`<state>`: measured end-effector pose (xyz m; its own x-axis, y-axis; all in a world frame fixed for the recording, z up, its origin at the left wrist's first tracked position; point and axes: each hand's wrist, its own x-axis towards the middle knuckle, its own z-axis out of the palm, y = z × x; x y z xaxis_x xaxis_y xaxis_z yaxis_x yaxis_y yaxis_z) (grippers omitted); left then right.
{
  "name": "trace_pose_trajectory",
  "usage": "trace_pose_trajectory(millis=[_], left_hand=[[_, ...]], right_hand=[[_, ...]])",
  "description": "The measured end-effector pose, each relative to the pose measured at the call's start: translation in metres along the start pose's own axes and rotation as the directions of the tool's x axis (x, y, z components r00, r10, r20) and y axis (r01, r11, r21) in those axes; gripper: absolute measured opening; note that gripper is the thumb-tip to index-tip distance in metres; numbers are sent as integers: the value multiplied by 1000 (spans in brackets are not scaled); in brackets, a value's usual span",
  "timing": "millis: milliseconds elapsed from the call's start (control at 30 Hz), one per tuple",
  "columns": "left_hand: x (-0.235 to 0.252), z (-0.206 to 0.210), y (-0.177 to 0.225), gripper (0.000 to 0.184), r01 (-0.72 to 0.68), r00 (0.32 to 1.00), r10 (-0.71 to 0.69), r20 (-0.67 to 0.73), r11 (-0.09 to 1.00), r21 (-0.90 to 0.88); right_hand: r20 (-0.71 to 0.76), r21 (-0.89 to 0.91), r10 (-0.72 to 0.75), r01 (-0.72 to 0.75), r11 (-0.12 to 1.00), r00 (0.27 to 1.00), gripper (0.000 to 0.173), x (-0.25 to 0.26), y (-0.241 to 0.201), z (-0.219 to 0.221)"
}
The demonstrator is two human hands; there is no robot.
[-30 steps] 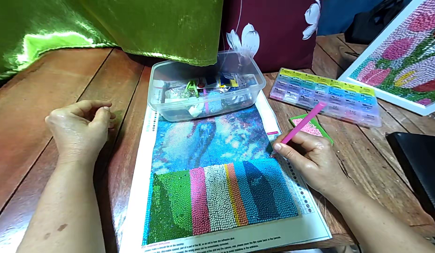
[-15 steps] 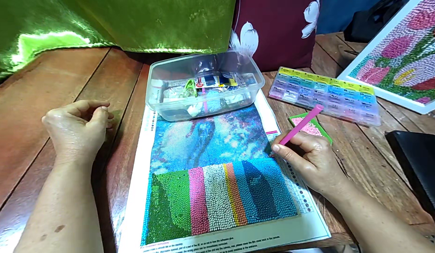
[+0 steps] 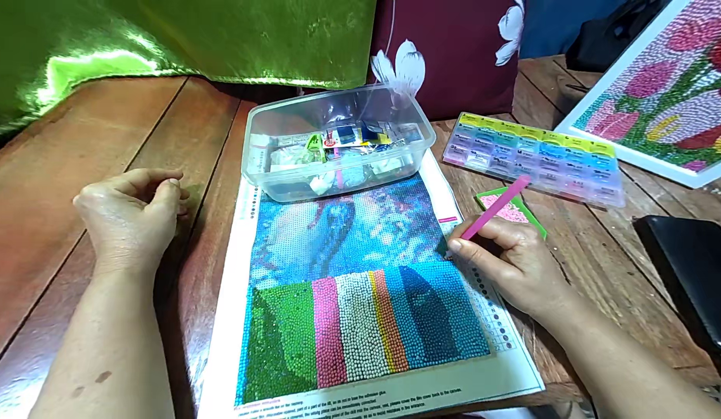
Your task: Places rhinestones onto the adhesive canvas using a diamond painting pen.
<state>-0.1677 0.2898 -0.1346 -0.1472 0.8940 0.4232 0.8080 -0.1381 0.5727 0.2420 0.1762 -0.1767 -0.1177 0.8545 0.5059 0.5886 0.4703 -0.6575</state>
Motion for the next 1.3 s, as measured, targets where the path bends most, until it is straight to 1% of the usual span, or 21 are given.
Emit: trace_pose_trajectory(millis=[100,167,233,267,333,433,467,533,600,700,733,833,1000,1167,1300], left_hand=[[0,0,0,29,5,1000,-5,-4,1000,-7],[-1,0,1,29,6,1000,-6,-3,1000,-7],[0,0,0,30,-4,1000,4,-1,1000,0],[1,0,-1,30,-7,1000,7,2,1000,1],[1,1,-1,30,-9,1000,9,4,1000,4],[1,2,-2,31,-8,1000,8,3,1000,6],[2,1,-7,31,-9,1000,9,7,1000,2],[6,2,-22,33,-9,1000,9,20,1000,-11],[7,3,-31,34,20,999,-19,51,999,-29],[-3,2,0,34,127,987,-121,102,990,-55],[-5,2,1,34,136,986,-130,103,989,-61],[-6,2,2,30,139,987,-133,93,988,-66],[-4,4,-5,31,161,984,-154,93,984,-77],[-2,4,-18,31,118,990,-111,88,990,-80],[-2,4,-20,32,126,989,-120,83,990,-66]], right_hand=[[-48,212,166,-152,965,985,9,0,-5,-11],[-111,340,266,-215,916,958,11,2,-8,-21],[-178,373,336,-252,893,925,14,2,-9,-34],[-207,368,350,-259,893,913,16,1,-7,-40],[-247,296,333,-257,920,910,15,-5,1,-53],[-311,106,233,-211,972,921,6,-20,21,-62],[-330,56,216,-209,976,919,6,-25,26,-63],[-365,12,217,-229,973,905,11,-30,31,-62],[-385,-13,217,-240,971,897,14,-30,30,-61],[-380,-41,211,-244,969,900,16,-29,31,-59],[-378,-49,210,-246,968,902,16,-30,31,-59],[-386,-92,201,-254,963,900,17,-30,33,-58],[-361,-117,196,-253,960,912,17,-29,34,-57],[-353,-130,185,-244,961,917,17,-29,35,-56],[-349,-140,198,-259,956,916,17,-29,34,-56]])
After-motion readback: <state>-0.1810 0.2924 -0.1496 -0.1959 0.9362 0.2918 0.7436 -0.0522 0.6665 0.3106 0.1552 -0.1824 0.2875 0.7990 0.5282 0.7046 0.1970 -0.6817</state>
